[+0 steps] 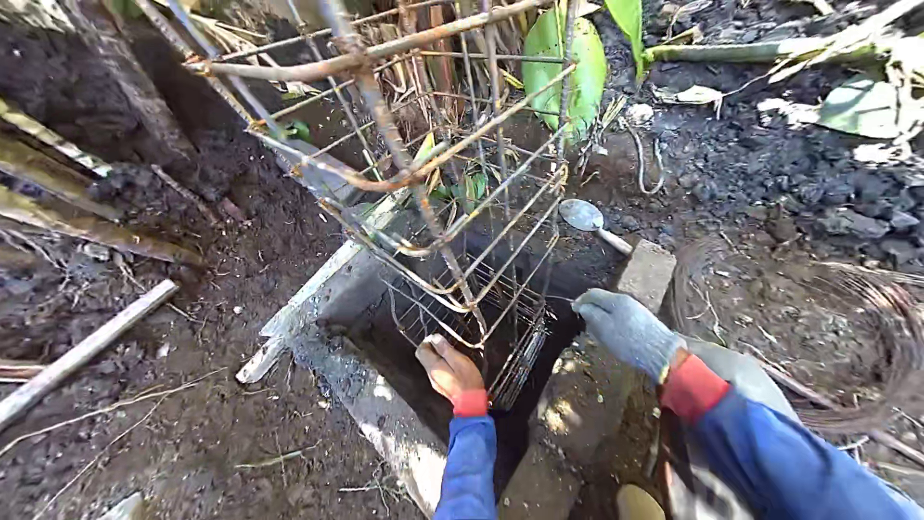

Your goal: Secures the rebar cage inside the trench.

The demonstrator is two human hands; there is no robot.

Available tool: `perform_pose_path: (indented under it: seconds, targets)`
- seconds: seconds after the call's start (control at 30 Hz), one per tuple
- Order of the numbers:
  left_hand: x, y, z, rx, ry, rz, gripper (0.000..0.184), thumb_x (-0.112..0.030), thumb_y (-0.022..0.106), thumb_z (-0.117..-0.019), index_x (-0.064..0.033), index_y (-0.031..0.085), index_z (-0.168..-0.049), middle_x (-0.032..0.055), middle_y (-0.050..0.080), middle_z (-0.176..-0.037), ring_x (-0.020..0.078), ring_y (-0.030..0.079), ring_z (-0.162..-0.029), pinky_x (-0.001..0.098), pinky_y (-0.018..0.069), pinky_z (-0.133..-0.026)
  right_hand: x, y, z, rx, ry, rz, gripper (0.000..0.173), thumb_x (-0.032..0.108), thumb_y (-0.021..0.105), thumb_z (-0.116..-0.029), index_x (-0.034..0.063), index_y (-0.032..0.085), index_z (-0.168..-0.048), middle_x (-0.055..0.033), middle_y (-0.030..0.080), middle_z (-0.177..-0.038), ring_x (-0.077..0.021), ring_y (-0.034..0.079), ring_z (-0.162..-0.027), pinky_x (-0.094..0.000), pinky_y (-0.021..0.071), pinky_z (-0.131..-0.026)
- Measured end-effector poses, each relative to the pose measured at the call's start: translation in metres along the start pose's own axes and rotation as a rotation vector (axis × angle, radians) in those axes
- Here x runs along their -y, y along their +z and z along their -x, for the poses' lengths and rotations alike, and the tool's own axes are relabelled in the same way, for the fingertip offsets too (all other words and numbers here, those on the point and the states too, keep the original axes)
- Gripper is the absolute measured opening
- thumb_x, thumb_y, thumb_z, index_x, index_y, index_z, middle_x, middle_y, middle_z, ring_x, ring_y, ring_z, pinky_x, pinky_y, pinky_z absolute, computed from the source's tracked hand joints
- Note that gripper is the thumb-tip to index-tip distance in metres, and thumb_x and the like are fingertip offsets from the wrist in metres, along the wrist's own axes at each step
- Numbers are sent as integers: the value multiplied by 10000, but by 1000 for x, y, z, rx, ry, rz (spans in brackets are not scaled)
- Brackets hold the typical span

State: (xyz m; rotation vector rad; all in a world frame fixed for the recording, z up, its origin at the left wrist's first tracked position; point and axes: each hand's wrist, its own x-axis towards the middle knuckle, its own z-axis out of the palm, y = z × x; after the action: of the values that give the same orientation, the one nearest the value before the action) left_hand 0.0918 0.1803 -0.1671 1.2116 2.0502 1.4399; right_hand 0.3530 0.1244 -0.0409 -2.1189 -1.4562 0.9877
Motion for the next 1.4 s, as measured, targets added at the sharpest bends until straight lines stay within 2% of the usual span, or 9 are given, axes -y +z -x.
perform_pose_path:
  seconds: [0.17,0.27,0.37,0.53,0.63,0.8,0.83,1.2,1.4]
  targets:
    - [-22,15,46,290,594,-51,366,-314,483,-1015,-18,699,-1011,103,710,-1016,192,698,-970,398,604,-869,-14,-12,-41,23,82,358,271,285,496,-1038,152,704,-1151,-152,736,-1042,-366,711,-981,-627,555,-829]
    - [-44,43,57,440,527,-127,319,-148,548,-985,26,650,-1231,191,652,-1261,263,667,-1147,416,570,-990,1,-10,-64,170,159,467,334,269,544,-1030,24,681,-1209,-219,691,-1196,-387,652,-1160,-614,507,-952]
    - [-64,61,41,461,432,-275,464,-44,548,-987,34,509,-1442,256,487,-1503,346,559,-1344,440,507,-1091,-9,13,-111,114,156,413,298,276,543,-991,79,695,-1156,-186,715,-1154,-363,687,-1113,-607,550,-899]
    - [-97,82,-4,711,475,-703,696,-8,554,-938,34,298,-1584,242,256,-1663,343,241,-1559,424,259,-1267,-22,42,-146,228,-22,137,313,297,506,-1054,125,647,-1275,-174,714,-1116,-346,707,-981,-581,560,-858]
    - [-101,103,-20,866,522,-962,733,-44,629,-886,-23,372,-1572,170,252,-1685,354,148,-1580,559,125,-1276,-18,43,-146,301,-26,69,326,300,511,-1056,123,639,-1299,-157,716,-1116,-318,708,-976,-556,561,-870]
    - [-114,109,-27,1032,445,-1212,357,-188,537,-1021,-42,635,-1332,197,621,-1380,352,590,-1301,595,378,-1156,-23,48,-149,306,-72,14,314,301,476,-1085,136,655,-1283,-125,726,-1061,-267,708,-908,-500,570,-847]
    - [-115,107,-25,1021,446,-1203,351,-192,532,-1028,-29,642,-1319,209,629,-1362,362,586,-1298,599,320,-1189,-24,48,-150,299,-100,43,323,308,461,-1093,133,654,-1283,-127,727,-1075,-275,712,-950,-513,565,-892]
    - [-131,92,37,818,224,-1048,346,-265,492,-1026,-73,692,-1233,144,684,-1285,285,664,-1190,492,519,-1015,-16,61,-139,395,-196,337,323,319,477,-1050,176,689,-1247,-140,717,-1191,-341,679,-1143,-625,520,-966]
    - [-102,104,51,728,-59,-536,368,-259,459,-1082,-20,719,-1183,180,715,-1198,306,674,-1161,507,513,-1033,-35,54,-134,453,-323,329,369,340,432,-1077,161,662,-1305,-147,697,-1248,-341,655,-1193,-617,496,-1005]
